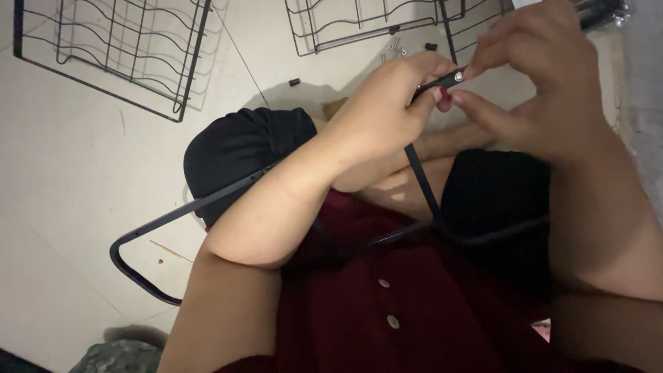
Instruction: The person assembles a black wire rack by inserting bolts and tightening nuts onto the frame. They use a small wrench to secure the connections and attach a wire mesh panel to the frame.
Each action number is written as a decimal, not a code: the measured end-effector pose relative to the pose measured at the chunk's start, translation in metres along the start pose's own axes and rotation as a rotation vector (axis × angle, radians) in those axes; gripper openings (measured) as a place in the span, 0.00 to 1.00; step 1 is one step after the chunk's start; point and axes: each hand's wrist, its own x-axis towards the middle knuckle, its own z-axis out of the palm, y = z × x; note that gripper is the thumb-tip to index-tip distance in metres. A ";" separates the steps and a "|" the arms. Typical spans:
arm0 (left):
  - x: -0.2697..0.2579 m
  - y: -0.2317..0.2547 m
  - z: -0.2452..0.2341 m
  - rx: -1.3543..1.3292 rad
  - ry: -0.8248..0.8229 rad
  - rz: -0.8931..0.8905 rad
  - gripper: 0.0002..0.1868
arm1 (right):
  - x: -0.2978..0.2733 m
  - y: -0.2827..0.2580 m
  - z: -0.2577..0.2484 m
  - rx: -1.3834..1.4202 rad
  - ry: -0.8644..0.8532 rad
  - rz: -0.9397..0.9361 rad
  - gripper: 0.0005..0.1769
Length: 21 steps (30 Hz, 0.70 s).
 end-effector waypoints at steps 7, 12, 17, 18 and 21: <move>0.001 0.001 0.000 0.006 -0.040 -0.051 0.09 | 0.012 -0.006 -0.009 -0.196 -0.069 -0.183 0.11; 0.001 0.004 -0.001 0.002 -0.032 -0.041 0.12 | 0.007 -0.001 -0.003 -0.105 -0.057 -0.032 0.14; 0.002 0.005 0.000 0.013 -0.028 -0.050 0.13 | -0.004 0.011 -0.006 0.129 -0.059 0.145 0.18; 0.001 0.004 -0.001 0.017 -0.024 -0.036 0.13 | -0.006 0.014 -0.007 0.181 -0.074 0.139 0.16; 0.001 0.001 0.000 0.028 -0.022 -0.045 0.14 | -0.008 0.021 -0.006 0.208 -0.106 0.047 0.10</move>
